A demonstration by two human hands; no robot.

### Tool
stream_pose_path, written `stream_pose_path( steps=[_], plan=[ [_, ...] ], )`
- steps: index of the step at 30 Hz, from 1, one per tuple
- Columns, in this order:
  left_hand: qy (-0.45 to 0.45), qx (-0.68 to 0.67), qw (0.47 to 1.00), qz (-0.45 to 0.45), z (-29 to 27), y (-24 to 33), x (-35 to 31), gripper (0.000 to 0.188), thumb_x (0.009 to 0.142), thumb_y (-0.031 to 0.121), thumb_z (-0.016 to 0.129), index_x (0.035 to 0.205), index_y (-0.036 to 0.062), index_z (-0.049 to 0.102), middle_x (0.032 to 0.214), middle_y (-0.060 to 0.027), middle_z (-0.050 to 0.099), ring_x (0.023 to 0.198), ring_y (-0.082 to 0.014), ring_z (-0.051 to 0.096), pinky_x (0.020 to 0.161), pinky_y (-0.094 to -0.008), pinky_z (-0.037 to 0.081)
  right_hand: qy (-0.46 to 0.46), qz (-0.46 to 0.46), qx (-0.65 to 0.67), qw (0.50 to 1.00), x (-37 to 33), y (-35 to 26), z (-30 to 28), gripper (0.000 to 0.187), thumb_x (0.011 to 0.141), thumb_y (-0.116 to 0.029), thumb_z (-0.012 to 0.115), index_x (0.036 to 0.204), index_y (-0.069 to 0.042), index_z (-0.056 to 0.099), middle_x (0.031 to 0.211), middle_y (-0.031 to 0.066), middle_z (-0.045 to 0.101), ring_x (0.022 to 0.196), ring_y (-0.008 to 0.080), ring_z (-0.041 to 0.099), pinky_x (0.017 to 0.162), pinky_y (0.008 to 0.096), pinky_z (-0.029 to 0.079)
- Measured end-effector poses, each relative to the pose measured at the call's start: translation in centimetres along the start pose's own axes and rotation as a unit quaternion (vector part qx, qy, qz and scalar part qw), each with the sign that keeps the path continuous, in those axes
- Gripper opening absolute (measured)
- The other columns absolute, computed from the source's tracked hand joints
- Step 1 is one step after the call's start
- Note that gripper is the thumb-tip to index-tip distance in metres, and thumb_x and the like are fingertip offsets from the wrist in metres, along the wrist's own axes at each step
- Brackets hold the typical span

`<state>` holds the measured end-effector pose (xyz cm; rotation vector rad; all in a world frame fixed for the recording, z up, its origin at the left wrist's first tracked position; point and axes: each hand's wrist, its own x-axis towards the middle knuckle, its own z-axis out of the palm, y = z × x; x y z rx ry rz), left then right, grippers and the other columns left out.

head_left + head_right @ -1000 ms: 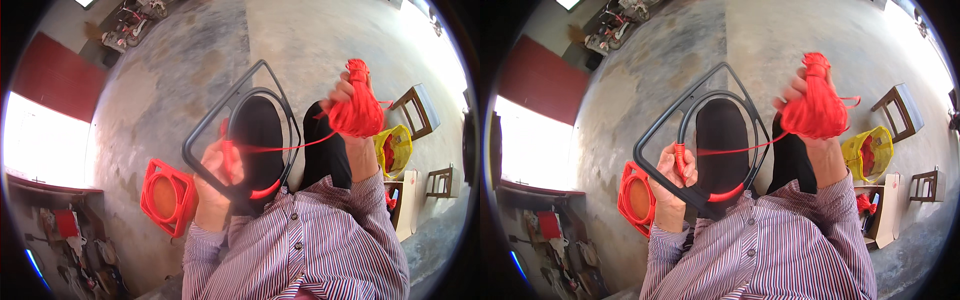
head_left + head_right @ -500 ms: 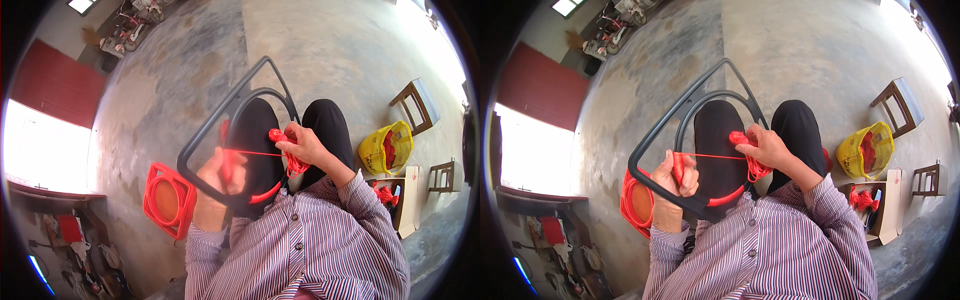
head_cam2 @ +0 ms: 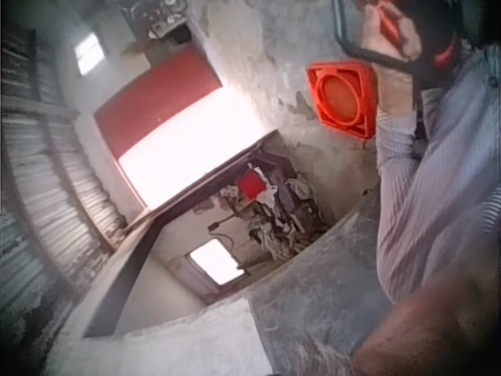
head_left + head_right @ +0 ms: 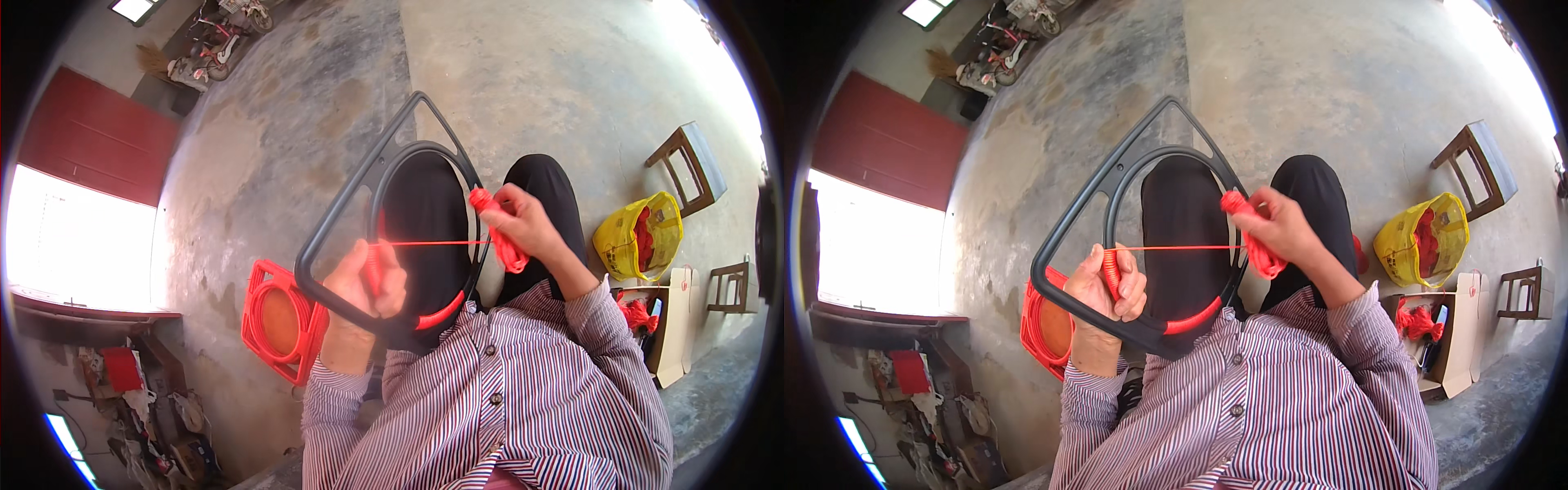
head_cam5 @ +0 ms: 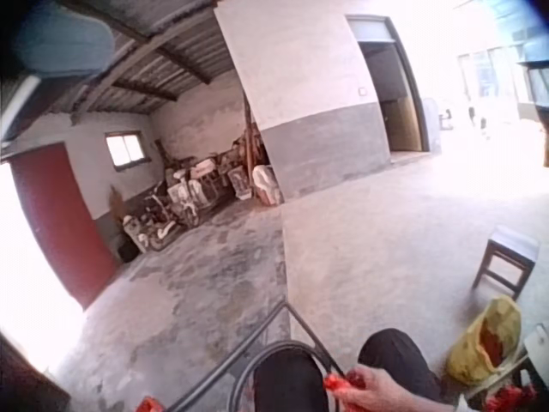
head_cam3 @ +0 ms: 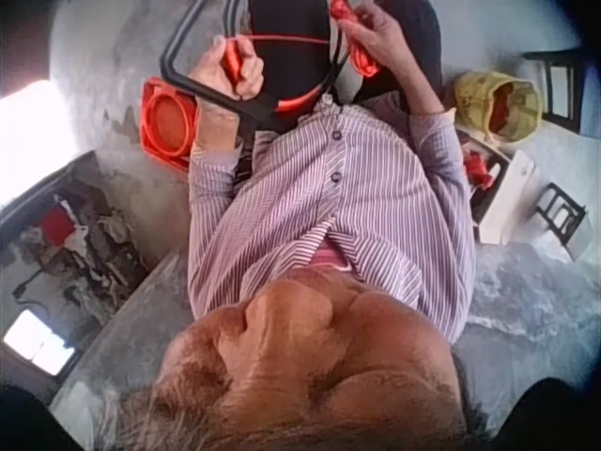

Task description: The person wraps red string around a black plastic frame by hand, repeatedly looping the string through the center and around the edge. After wrapping the frame, they tie off the remaining bundle of string to the object.

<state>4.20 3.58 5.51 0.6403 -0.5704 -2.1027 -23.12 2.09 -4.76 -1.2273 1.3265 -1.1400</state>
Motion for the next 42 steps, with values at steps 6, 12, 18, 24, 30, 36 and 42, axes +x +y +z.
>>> stream_pose_path(
  steps=[6,12,18,24,30,36,42],
  plan=[
    [-0.025,0.128,0.992,-0.001,0.6,-0.3,-0.4,0.049,0.098,0.038,0.043,0.113,-0.0059,0.059,0.068,-0.0142,0.059,0.047,-0.0127,0.044,0.040,-0.0242,0.031,-0.028,-0.072,-0.358,0.931,-0.9,-1.3,3.0,0.050,0.078,-0.044,0.073,0.101,-0.005,0.053,0.074,0.0141,0.066,0.071,0.0352,0.066,0.065,0.0430,0.052],
    [0.010,0.172,0.978,0.119,3.9,-2.5,-1.0,0.046,0.093,0.025,0.061,0.125,-0.0067,0.054,0.109,-0.0183,0.060,0.061,-0.0138,0.052,0.047,-0.0259,0.038,-0.146,-0.044,0.012,0.988,0.8,-4.7,3.8,0.039,0.085,-0.032,0.072,0.104,-0.003,0.053,0.086,0.0056,0.064,0.084,0.0160,0.064,0.071,0.0321,0.051],
    [-0.064,-0.002,0.998,0.003,4.1,-3.8,-0.8,0.062,0.098,0.048,0.041,0.124,-0.0078,0.048,0.098,-0.0181,0.059,0.062,-0.0201,0.056,0.051,-0.0286,0.043,-0.342,-0.019,0.401,0.850,2.7,-9.7,5.2,0.041,0.086,-0.026,0.071,0.116,0.001,0.060,0.106,0.0088,0.064,0.096,0.0154,0.061,0.085,0.0274,0.050],
    [-0.041,-0.044,0.997,-0.043,6.4,-3.6,-0.8,0.056,0.100,0.046,0.037,0.118,-0.0058,0.047,0.082,-0.0199,0.061,0.048,-0.0240,0.055,0.041,-0.0316,0.043,-0.487,-0.174,0.314,0.796,3.1,-11.7,5.2,0.023,0.077,-0.024,0.077,0.080,-0.001,0.073,0.124,0.0188,0.057,0.103,0.0226,0.057,0.088,0.0357,0.046],
    [-0.008,0.043,0.999,-0.017,3.6,-3.7,-0.6,0.027,0.094,0.008,0.053,0.116,-0.0065,0.049,0.089,-0.0184,0.063,0.069,-0.0244,0.064,0.057,-0.0317,0.054,-0.381,-0.071,0.411,0.825,2.6,-12.0,6.2,0.024,0.066,-0.009,0.083,0.073,-0.004,0.061,0.122,0.0146,0.057,0.112,0.0230,0.055,0.097,0.0369,0.043],
    [-0.054,-0.096,0.989,-0.103,5.0,-3.6,-0.7,0.048,0.094,0.032,0.048,0.120,-0.0082,0.046,0.087,-0.0226,0.059,0.056,-0.0269,0.056,0.048,-0.0326,0.045,-0.438,-0.118,0.409,0.792,2.5,-10.6,6.0,0.017,0.072,-0.001,0.076,0.072,-0.004,0.060,0.124,0.0149,0.053,0.086,0.0136,0.063,0.078,0.0284,0.052],
    [0.024,-0.033,0.997,0.069,5.0,-3.4,-0.9,0.055,0.091,0.028,0.056,0.132,-0.0057,0.042,0.111,-0.0200,0.059,0.082,-0.0270,0.063,0.055,-0.0311,0.049,-0.169,0.006,0.321,0.932,2.3,-8.9,5.0,0.024,0.083,-0.007,0.069,0.105,-0.001,0.060,0.105,0.0062,0.061,0.093,0.0136,0.059,0.079,0.0284,0.052]
  ],
)
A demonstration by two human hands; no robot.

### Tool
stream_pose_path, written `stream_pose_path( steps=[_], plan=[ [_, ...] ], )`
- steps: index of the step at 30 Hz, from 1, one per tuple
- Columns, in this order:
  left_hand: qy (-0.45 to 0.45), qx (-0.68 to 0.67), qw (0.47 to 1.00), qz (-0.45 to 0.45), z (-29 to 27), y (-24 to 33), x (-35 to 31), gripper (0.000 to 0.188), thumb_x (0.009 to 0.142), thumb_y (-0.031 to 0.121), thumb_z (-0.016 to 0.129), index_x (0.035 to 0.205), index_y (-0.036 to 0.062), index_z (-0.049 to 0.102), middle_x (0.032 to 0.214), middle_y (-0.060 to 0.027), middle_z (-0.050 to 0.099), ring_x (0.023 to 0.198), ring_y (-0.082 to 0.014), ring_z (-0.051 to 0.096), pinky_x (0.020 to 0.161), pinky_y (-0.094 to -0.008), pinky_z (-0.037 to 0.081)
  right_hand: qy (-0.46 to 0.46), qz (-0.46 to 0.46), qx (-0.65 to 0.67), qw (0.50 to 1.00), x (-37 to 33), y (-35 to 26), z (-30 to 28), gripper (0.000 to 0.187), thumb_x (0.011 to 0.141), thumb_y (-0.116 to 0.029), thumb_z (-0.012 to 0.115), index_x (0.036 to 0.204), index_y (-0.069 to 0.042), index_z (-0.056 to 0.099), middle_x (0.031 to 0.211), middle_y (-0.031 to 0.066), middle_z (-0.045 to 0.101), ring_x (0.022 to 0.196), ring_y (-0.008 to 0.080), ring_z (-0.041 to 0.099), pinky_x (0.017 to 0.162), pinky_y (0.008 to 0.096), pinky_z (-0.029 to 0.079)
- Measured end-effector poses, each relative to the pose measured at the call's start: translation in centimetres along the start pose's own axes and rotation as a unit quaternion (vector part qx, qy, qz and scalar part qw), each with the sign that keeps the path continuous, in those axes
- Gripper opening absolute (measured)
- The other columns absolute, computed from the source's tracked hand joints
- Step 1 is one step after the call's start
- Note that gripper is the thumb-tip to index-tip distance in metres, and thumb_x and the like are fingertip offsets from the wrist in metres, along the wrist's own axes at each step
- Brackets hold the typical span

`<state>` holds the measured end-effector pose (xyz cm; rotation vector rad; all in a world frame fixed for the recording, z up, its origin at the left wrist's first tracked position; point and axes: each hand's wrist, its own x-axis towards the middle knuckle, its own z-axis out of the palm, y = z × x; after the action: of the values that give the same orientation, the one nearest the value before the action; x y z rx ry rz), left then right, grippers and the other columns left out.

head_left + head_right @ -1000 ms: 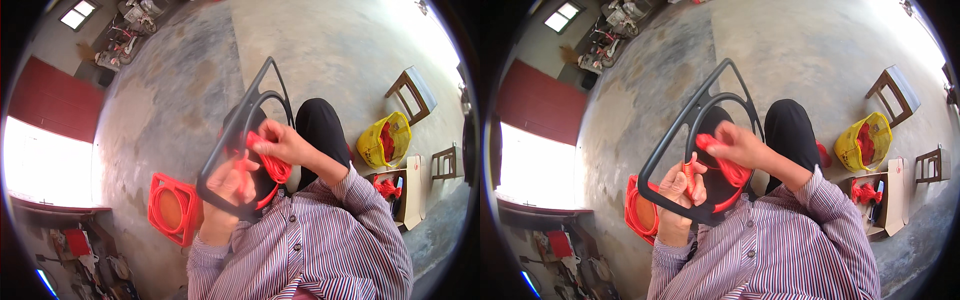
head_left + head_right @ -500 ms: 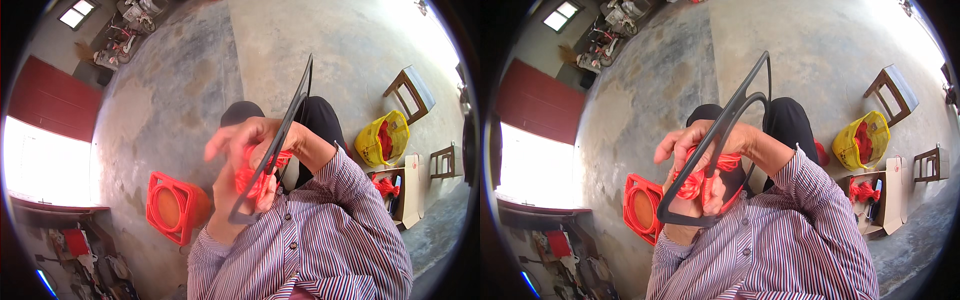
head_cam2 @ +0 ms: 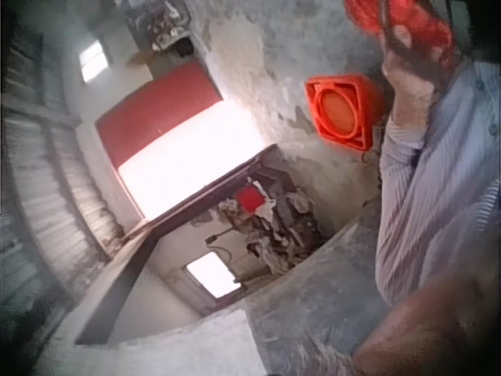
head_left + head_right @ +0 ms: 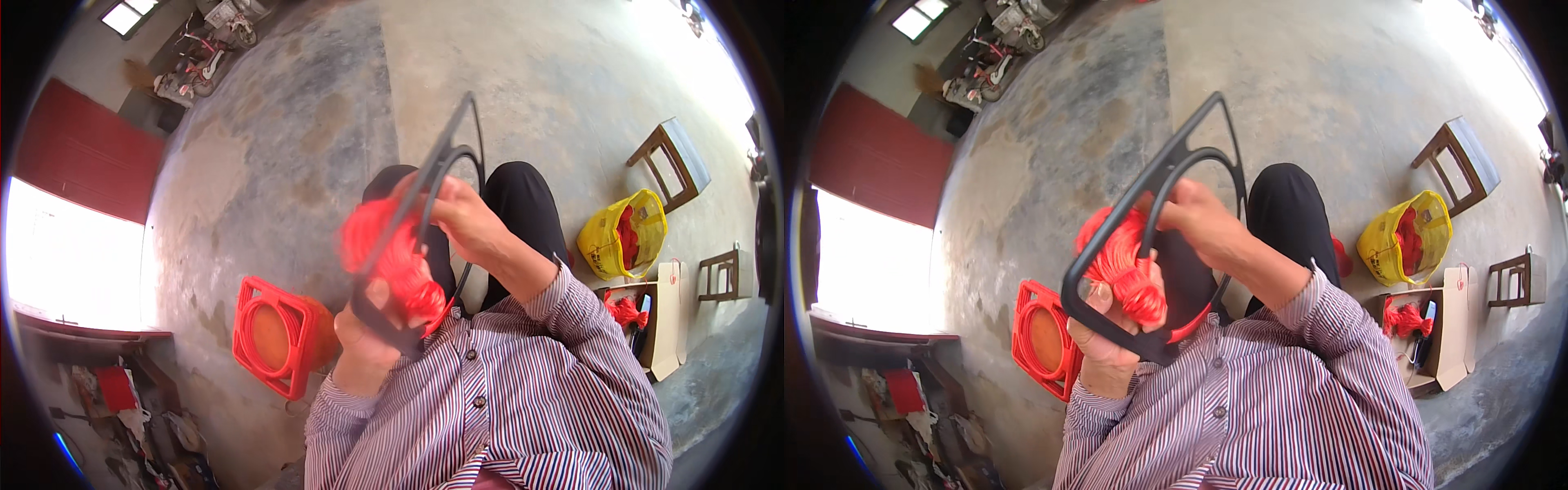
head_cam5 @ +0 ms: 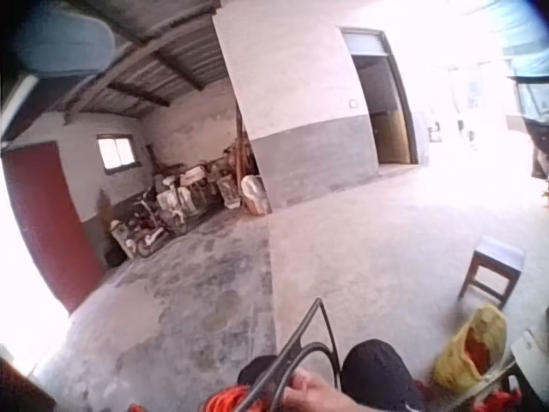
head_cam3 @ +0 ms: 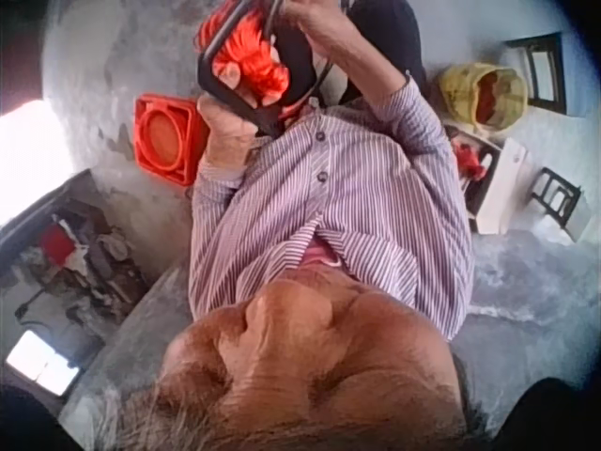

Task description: The person wraps red string around a black plastic frame by hand, repeatedly looping the string through the center and around the edge. After wrapping the frame, they tie off the remaining bundle of string to the object.

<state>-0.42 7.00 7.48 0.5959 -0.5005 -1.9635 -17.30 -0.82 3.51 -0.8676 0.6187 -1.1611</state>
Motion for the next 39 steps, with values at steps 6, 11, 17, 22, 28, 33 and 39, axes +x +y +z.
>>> stream_pose_path(
  steps=[6,11,17,22,28,33,39],
  plan=[
    [0.016,0.062,0.996,0.063,-1.7,1.2,1.1,0.036,0.088,0.023,0.060,0.113,-0.0030,0.056,0.092,-0.0133,0.065,0.069,-0.0200,0.059,0.051,-0.0292,0.041,-0.135,-0.033,-0.028,0.990,-5.4,0.0,1.6,0.050,0.079,0.000,0.074,0.123,-0.001,0.050,0.105,0.0021,0.060,0.093,0.0102,0.059,0.085,0.0243,0.048],
    [0.015,0.052,0.998,0.037,-2.2,0.8,1.9,0.035,0.088,0.020,0.060,0.115,-0.0017,0.057,0.097,-0.0123,0.065,0.071,-0.0187,0.060,0.054,-0.0277,0.044,0.002,-0.251,-0.296,0.922,-5.1,0.0,2.5,0.039,0.082,-0.009,0.074,0.116,0.001,0.057,0.096,0.0066,0.064,0.085,0.0123,0.063,0.075,0.0274,0.050],
    [-0.042,0.030,0.998,0.026,-2.1,1.7,1.5,0.049,0.078,0.022,0.063,0.121,0.0008,0.056,0.100,-0.0156,0.060,0.064,-0.0181,0.051,0.048,-0.0281,0.037,0.161,-0.322,0.003,0.933,-4.4,-3.4,0.5,0.032,0.092,-0.011,0.056,0.121,0.003,0.053,0.106,0.0089,0.064,0.093,0.0157,0.063,0.082,0.0295,0.050],
    [0.002,0.058,0.994,0.095,-5.5,2.1,1.4,0.030,0.092,0.017,0.059,0.120,0.0076,0.056,0.096,-0.0141,0.056,0.061,-0.0163,0.049,0.045,-0.0242,0.034,-0.156,-0.218,0.344,0.900,-3.6,-5.4,-4.6,0.047,0.101,-0.043,0.038,0.118,-0.001,0.053,0.100,0.0138,0.064,0.088,0.0256,0.065,0.081,0.0410,0.054],
    [-0.034,0.044,0.998,0.033,-6.1,2.5,1.5,0.030,0.097,0.026,0.055,0.114,0.0019,0.057,0.090,-0.0134,0.057,0.057,-0.0144,0.049,0.043,-0.0234,0.034,0.153,-0.041,0.055,0.986,-4.3,0.9,-6.5,0.035,0.092,-0.029,0.065,0.115,-0.004,0.056,0.094,0.0045,0.062,0.074,0.0117,0.062,0.065,0.0261,0.052],
    [-0.046,0.168,0.985,0.003,-3.4,2.3,1.9,0.047,0.098,0.034,0.051,0.125,-0.0056,0.053,0.101,-0.0189,0.063,0.057,-0.0130,0.051,0.043,-0.0240,0.034,0.027,-0.018,-0.183,0.983,-0.8,6.2,-3.6,0.030,0.085,-0.027,0.073,0.096,-0.003,0.058,0.082,0.0008,0.059,0.078,0.0065,0.055,0.070,0.0250,0.047],
    [-0.041,0.162,0.986,0.023,-1.2,0.0,1.2,0.050,0.098,0.042,0.047,0.127,0.0010,0.053,0.095,-0.0192,0.061,0.055,-0.0176,0.052,0.042,-0.0267,0.037,-0.065,-0.018,0.218,0.974,3.0,2.0,0.1,0.020,0.086,-0.019,0.071,0.092,-0.003,0.061,0.098,0.0086,0.064,0.088,0.0144,0.062,0.078,0.0289,0.049]
  ],
)
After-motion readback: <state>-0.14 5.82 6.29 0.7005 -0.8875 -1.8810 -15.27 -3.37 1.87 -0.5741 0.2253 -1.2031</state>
